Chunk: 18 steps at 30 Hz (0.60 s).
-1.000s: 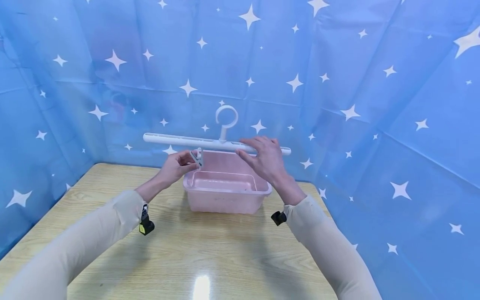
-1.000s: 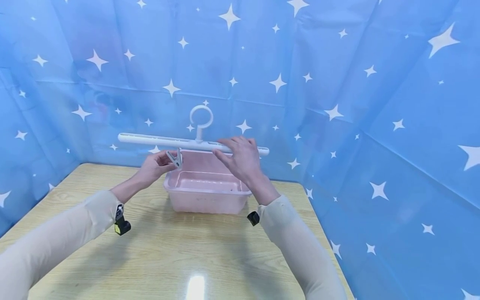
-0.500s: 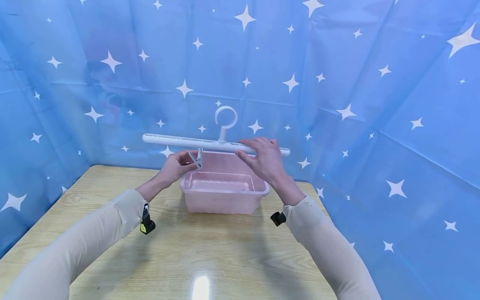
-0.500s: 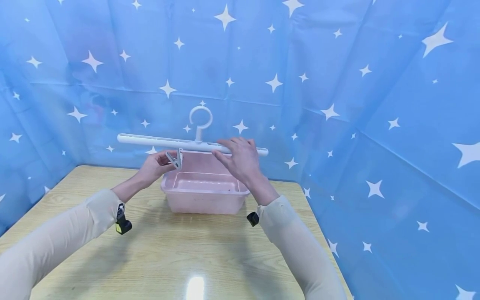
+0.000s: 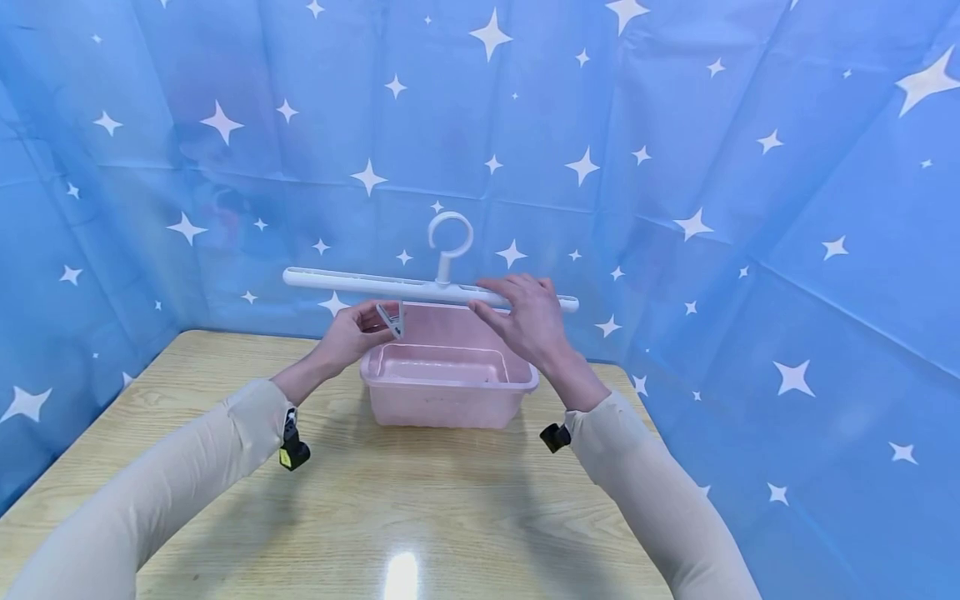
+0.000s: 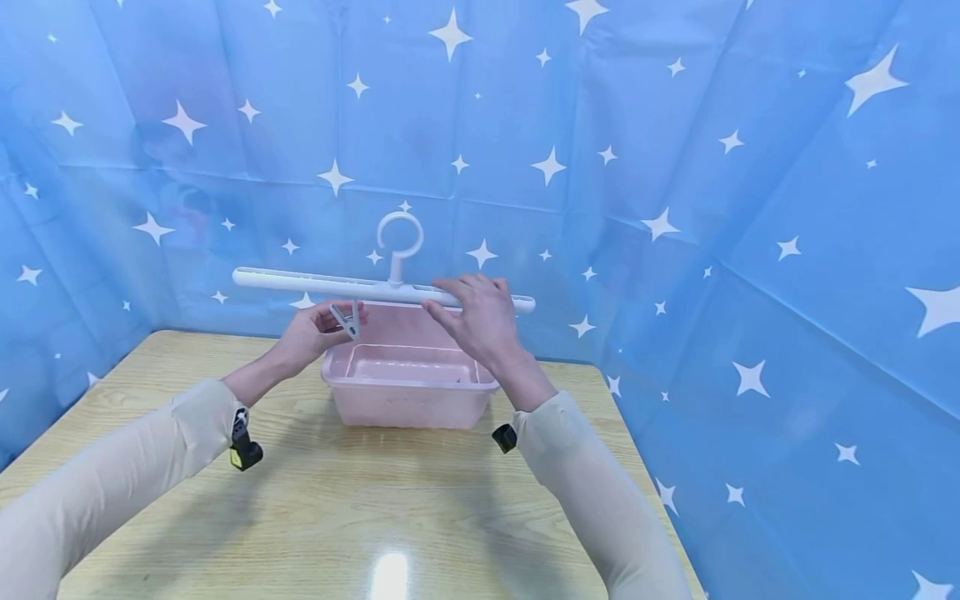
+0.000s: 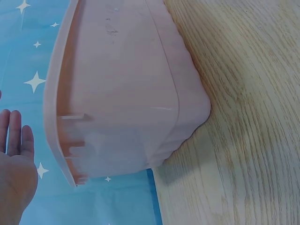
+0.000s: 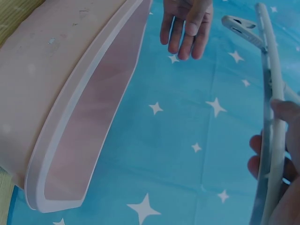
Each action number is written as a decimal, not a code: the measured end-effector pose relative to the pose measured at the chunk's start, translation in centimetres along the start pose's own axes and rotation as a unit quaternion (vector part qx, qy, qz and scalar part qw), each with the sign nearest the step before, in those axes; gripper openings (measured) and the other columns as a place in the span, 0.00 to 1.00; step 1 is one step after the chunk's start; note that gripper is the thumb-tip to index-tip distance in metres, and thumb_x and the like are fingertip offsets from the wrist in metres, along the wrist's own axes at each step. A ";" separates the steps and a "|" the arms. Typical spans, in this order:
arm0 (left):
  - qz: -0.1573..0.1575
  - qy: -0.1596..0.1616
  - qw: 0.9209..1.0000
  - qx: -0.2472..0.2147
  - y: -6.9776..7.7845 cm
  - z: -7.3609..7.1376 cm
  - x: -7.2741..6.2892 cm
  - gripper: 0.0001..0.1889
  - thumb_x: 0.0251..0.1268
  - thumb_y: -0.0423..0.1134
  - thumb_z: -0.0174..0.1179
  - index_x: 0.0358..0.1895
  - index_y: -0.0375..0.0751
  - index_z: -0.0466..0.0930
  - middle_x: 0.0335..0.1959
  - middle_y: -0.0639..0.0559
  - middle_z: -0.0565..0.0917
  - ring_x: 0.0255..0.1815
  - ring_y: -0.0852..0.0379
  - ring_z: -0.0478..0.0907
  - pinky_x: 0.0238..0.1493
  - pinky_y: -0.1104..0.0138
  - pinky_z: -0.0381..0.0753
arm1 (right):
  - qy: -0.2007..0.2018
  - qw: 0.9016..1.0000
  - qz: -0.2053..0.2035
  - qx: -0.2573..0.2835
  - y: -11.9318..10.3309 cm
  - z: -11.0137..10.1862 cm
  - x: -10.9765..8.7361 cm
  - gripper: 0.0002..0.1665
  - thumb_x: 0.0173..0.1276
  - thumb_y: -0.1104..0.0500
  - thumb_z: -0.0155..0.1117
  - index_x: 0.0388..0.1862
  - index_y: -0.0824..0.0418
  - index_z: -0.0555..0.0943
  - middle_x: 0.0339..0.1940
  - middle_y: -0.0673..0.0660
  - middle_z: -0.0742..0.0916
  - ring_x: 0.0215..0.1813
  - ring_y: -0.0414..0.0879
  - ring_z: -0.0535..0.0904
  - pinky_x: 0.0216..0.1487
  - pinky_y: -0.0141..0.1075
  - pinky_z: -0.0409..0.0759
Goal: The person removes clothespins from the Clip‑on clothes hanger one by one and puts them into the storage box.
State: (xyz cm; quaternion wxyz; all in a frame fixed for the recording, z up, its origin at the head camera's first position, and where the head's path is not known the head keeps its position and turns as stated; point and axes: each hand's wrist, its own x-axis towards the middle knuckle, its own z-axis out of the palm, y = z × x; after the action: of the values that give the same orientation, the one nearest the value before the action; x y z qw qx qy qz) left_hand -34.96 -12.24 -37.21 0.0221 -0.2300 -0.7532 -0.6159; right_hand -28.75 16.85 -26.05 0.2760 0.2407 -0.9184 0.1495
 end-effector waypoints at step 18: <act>0.028 -0.001 0.999 -0.029 2.0 -0.6 -1.1 0.24 0.72 0.31 0.59 0.69 0.36 0.70 0.63 0.38 0.80 0.53 0.72 0.82 0.56 0.72 0.81 | 0.006 1.000 -0.011 0.001 -0.3 0.1 0.2 0.25 0.70 0.39 0.63 0.60 0.50 0.83 0.54 0.53 0.88 0.59 0.51 0.80 0.58 0.49 0.68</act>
State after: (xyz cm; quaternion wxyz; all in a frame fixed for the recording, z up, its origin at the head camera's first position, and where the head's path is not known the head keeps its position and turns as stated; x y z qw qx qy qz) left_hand -33.34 -12.87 -35.65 0.0321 -0.2522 -0.7281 -0.6365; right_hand -28.78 16.45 -25.98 0.2827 0.2502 -0.9140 0.1487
